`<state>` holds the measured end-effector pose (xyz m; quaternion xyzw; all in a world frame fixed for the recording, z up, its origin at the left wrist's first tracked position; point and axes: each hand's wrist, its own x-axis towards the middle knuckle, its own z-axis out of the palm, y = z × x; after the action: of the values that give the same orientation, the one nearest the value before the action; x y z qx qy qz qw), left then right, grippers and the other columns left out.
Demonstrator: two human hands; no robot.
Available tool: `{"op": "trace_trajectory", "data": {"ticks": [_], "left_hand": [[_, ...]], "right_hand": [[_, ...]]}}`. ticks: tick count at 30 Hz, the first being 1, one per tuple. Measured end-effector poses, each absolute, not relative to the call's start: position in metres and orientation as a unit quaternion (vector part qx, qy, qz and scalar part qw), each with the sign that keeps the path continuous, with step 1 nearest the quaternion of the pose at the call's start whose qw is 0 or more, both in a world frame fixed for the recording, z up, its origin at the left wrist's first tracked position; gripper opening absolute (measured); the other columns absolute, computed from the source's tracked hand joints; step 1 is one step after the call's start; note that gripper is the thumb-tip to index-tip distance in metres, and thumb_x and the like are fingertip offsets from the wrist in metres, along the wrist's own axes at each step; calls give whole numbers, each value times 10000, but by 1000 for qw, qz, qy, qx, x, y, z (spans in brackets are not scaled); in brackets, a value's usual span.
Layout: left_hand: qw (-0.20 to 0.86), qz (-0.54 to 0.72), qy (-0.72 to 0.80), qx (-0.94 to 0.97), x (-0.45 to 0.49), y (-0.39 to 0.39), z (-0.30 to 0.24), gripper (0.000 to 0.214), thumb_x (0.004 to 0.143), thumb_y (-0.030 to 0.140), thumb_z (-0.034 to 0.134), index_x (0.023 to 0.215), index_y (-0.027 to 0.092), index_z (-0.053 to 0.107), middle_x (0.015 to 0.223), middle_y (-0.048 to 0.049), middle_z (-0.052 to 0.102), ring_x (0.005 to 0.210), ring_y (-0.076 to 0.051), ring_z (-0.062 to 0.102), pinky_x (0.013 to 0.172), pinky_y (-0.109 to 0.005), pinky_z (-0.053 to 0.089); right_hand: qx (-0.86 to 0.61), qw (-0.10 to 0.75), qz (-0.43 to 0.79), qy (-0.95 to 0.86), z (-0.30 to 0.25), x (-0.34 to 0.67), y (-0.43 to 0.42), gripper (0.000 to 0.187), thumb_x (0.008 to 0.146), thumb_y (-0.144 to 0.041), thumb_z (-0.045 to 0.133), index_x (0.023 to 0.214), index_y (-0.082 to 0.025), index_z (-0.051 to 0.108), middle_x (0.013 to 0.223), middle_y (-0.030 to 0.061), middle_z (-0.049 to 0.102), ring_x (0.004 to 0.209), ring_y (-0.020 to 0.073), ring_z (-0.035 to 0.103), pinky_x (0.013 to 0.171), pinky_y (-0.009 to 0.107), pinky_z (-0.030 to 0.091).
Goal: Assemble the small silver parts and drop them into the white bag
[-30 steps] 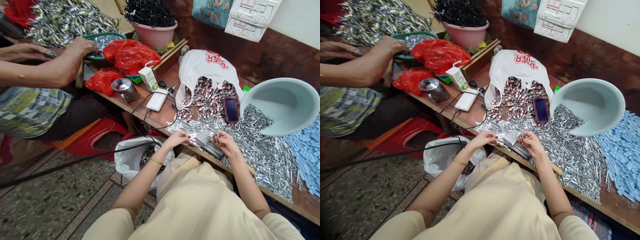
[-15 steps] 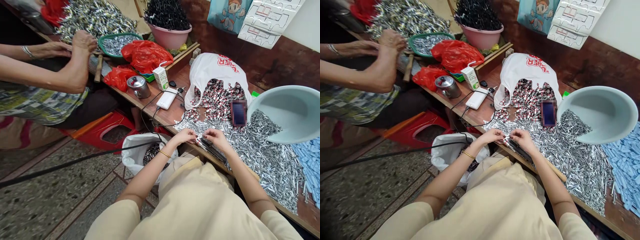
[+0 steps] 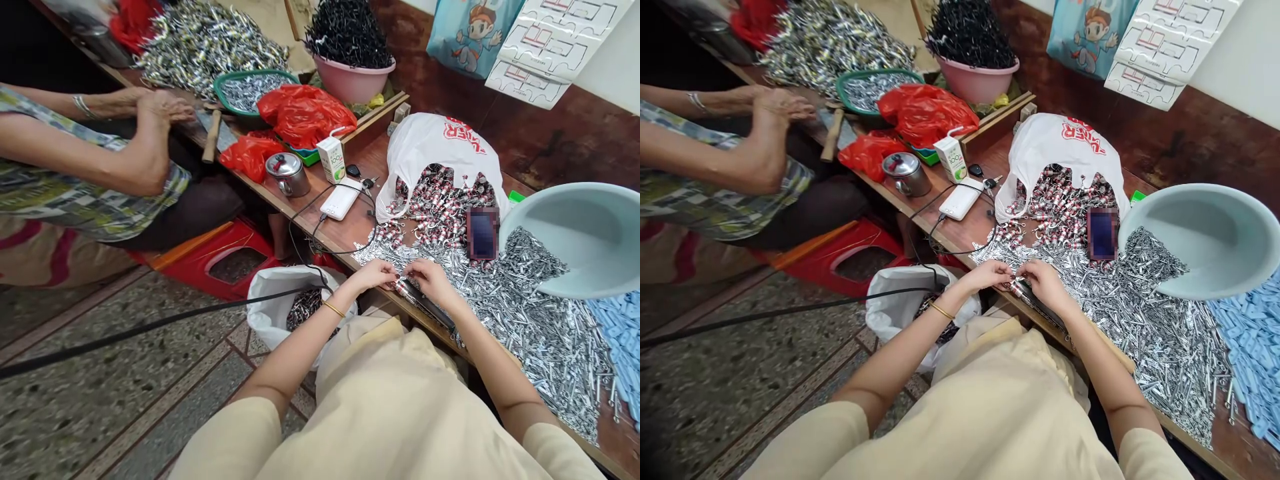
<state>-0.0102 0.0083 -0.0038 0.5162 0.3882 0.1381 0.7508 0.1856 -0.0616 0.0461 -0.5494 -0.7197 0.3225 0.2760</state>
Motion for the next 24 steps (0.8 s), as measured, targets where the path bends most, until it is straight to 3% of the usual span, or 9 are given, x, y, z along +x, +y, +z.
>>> {"op": "trace_trajectory", "data": {"ticks": [11,17,24], "left_hand": [[748,139,383,524,-11,7,-3,109,688,169,758,694,122,659,606,27,635,575,-101,632,634,-223,562],[738,147,387,532,-11,7,-3,91,685,157,725,675,123,641,609,34,624,586,-110,625,652,-239,563],[742,145,384,530,-10,5,0,59,673,127,661,633,125,619,594,34,630,603,-112,639,662,-221,549]], "right_hand": [[-510,81,198,-833,53,173,-53,295,840,35,495,869,-172,702,868,86,648,900,225,545,786,312,388],[-527,99,188,-823,54,168,-56,270,833,23,432,919,-178,590,878,78,617,877,228,506,758,307,366],[-544,165,264,-779,45,169,-56,269,770,-13,453,945,-217,471,899,43,593,841,199,517,721,279,364]]}}
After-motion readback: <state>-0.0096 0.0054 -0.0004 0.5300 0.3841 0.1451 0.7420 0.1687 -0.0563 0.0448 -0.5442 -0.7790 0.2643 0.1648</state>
